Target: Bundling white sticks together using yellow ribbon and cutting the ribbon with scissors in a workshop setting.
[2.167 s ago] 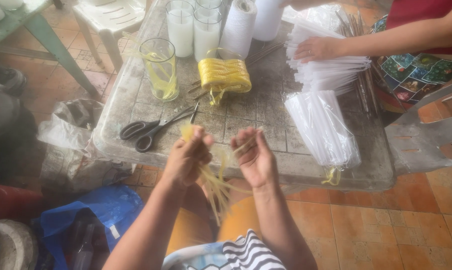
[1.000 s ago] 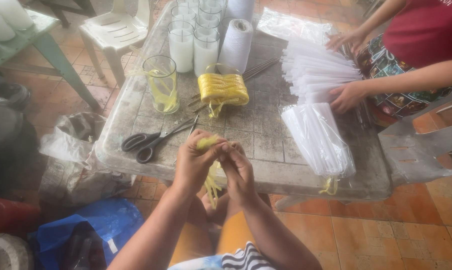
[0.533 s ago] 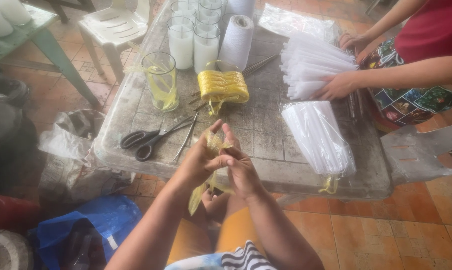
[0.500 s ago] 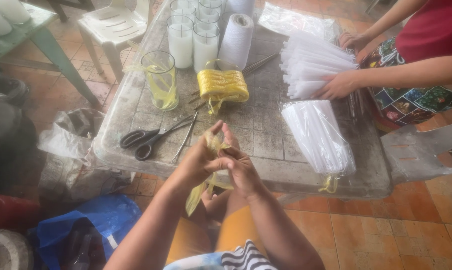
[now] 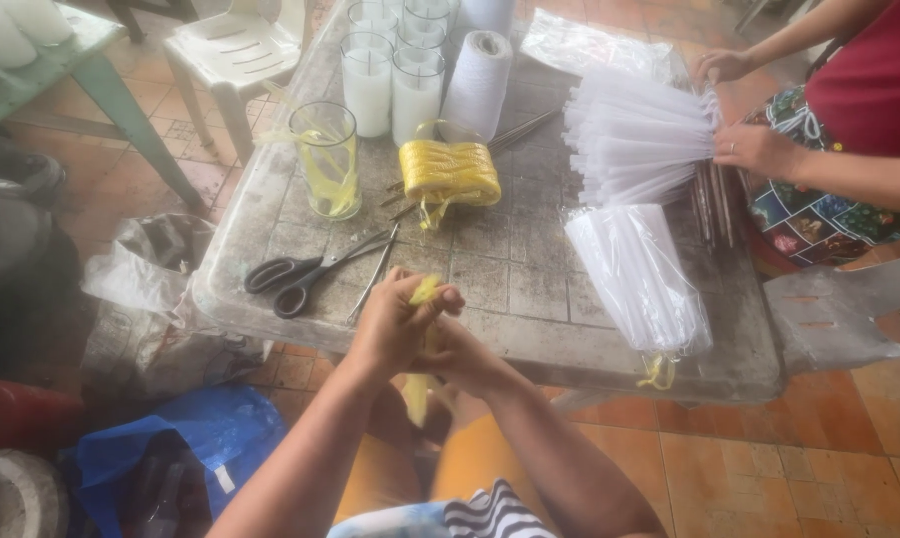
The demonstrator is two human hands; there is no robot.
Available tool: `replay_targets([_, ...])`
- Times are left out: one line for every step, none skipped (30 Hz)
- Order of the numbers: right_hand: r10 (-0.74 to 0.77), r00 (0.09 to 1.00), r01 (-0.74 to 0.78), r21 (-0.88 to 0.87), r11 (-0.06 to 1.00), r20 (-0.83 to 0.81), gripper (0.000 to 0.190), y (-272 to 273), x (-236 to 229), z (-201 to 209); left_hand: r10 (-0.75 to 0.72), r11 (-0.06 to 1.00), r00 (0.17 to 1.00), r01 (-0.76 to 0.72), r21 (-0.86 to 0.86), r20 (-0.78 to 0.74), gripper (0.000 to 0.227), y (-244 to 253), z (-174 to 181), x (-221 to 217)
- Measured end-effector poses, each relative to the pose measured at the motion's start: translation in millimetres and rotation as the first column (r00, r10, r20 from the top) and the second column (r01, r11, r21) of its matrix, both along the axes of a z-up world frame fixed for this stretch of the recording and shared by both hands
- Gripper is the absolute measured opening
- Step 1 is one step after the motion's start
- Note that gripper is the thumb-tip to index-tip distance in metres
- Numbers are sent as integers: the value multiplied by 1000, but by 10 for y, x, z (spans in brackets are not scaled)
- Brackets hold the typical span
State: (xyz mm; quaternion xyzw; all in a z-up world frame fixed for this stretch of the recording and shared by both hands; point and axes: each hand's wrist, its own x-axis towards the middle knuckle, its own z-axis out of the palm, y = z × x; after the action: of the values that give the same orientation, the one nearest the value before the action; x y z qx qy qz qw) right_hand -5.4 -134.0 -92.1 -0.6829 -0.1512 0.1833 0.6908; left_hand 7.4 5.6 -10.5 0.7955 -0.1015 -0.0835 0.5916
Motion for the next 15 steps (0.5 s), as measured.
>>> replay_targets([17, 999, -16, 29, 999, -31, 40, 18, -17, -29, 9, 992, 1000, -10, -123, -12, 31, 6, -93, 14])
replay_targets([34, 997, -31, 59, 998, -62, 30, 36, -33, -58, 16, 970, 1000, -21, -244, -24, 30, 10, -188, 28])
replay_targets([36, 998, -33, 60, 998, -59, 30, 1, -6, -157, 18, 970, 1000, -22, -242, -21, 30, 46, -125, 2])
replay_targets([166, 973, -141, 155, 978, -159, 22, -31, 24, -254, 57, 880, 991, -108, -462, -123, 33, 83, -60, -24])
replay_targets([299, 922, -236, 257, 937, -244, 14, -59, 56, -348, 68, 736, 971, -205, -646, -230, 37, 124, 7, -47])
replay_targets([300, 923, -238, 257, 937, -241, 14, -71, 24, -121, 69, 736, 972, -203, -646, -226, 37, 201, -176, 43])
replay_targets([290, 914, -233, 219, 948, -285, 14, -82, -20, 99, 63, 636, 982, -175, -752, -175, 34, 280, -368, 120])
replay_targets([278, 903, -229, 179, 957, -327, 16, -92, -63, 318, 64, 523, 990, -138, -841, -123, 32, 362, -560, 197])
replay_targets([282, 903, -236, 176, 956, -324, 16, -107, -42, 388, 70, 520, 991, -137, -843, -118, 32, 359, -521, 186])
replay_targets([260, 902, -221, 147, 964, -345, 20, -121, -22, 458, 80, 460, 985, -173, -871, -153, 31, 357, -482, 175])
replay_targets([236, 899, -205, 120, 971, -368, 24, -129, -15, 519, 86, 400, 978, -210, -892, -192, 32, 360, -450, 152])
replay_targets([240, 899, -211, 120, 970, -367, 24, -129, 9, 522, 92, 398, 977, -211, -893, -190, 32, 434, -341, 150])
replay_targets([176, 932, -187, -4, 982, -317, 27, -131, 37, 531, 153, 467, 954, -298, -832, -256, 37, 505, -229, 151])
replay_targets([117, 960, -153, -125, 980, -256, 30, -132, 64, 539, 219, 525, 924, -384, -760, -315, 51, 577, -117, 151])
replay_targets([120, 960, -157, -129, 979, -254, 30, -131, 145, 558, 222, 520, 923, -384, -763, -313, 51, 633, -53, 119])
